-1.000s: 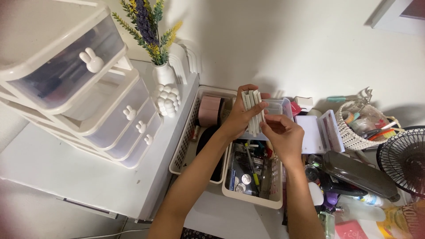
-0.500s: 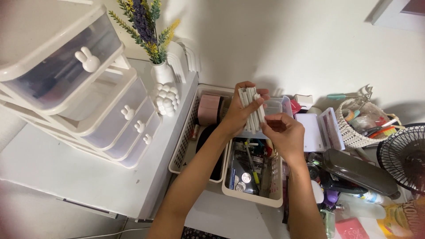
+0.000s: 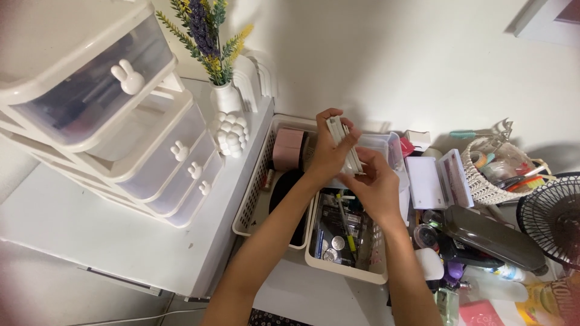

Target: The person organizes small items from a white basket into a clear plastic container with dividers. They place white rectangular objects, a black hairbrush, a blue item, and a small black box into the container, then move the container to a drawer unit. They also handle a small plastic bag containing gold-colored items.

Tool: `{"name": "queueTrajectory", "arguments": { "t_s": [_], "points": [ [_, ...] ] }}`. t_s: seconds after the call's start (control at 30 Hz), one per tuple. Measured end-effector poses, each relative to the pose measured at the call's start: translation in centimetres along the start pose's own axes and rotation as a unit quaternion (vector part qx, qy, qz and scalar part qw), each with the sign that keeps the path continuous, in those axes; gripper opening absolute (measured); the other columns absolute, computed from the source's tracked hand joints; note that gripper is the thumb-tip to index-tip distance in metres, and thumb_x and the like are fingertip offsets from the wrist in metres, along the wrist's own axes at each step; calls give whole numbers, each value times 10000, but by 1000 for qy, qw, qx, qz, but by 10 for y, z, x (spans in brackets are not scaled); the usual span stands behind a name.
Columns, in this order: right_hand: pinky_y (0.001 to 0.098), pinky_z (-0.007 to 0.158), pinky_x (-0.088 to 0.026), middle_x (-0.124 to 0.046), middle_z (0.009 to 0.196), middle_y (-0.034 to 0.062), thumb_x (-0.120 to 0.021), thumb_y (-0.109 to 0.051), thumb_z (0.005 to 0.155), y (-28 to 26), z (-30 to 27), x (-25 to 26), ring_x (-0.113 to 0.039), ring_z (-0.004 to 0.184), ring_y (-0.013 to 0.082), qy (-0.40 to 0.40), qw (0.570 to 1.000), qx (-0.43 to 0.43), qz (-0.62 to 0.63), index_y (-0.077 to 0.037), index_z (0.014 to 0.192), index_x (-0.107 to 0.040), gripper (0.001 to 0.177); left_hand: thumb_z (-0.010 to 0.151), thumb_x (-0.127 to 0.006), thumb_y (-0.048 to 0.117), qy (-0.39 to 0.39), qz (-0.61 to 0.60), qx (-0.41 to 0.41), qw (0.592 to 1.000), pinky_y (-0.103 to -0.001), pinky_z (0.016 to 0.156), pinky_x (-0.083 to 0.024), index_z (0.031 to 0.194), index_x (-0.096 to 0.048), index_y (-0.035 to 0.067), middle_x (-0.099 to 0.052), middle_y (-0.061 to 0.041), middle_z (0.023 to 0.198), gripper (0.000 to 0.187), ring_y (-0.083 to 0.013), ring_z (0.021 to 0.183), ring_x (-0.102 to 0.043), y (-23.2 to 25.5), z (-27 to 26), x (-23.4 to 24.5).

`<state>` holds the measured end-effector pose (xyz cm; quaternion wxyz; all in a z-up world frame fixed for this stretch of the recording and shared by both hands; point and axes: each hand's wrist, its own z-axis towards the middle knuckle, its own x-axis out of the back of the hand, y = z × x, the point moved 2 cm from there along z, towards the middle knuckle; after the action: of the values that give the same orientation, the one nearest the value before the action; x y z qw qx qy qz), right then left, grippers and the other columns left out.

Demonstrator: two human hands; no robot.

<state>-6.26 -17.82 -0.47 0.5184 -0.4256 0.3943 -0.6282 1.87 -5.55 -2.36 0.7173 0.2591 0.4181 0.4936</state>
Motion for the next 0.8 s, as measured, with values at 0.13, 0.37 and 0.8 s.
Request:
{"name": "queueTrajectory", "arguments": {
  "t_s": [0.13, 0.37, 0.8],
  "points": [
    [421, 738, -606, -715, 1073, 286, -850, -94, 850, -3, 1, 4, -720, 915, 353, 65, 992, 24, -109, -7, 1257, -666, 455, 1014, -675, 323, -50, 41, 14, 998, -404, 995, -456, 1462, -245, 112, -510, -73, 1148, 656, -158, 1024, -546, 31, -10, -15],
    [562, 695, -586, -709, 907, 356, -767, -113, 891, 8, 11, 24, -704, 867, 524, 131, 945, 49, -294, 6, 1211, -695, 349, 1073, -558, 413, -10, 319, -83, 944, -491, 1189, -324, 1495, -391, 66, -402, -198, 1467, 571, -391, 1446, -373, 41, 6, 17],
    [516, 733, -605, -780, 948, 204, -559, -455, 1035, 29, 29, 2, -751, 897, 428, -150, 892, -25, -426, -75, 1309, -698, 488, 1084, -296, 609, -151, 436, 65, 885, -494, 1164, -344, 1291, -630, 26, -570, -179, 1262, 703, -384, 1349, -483, -8, 1, 28]
  ]
}}
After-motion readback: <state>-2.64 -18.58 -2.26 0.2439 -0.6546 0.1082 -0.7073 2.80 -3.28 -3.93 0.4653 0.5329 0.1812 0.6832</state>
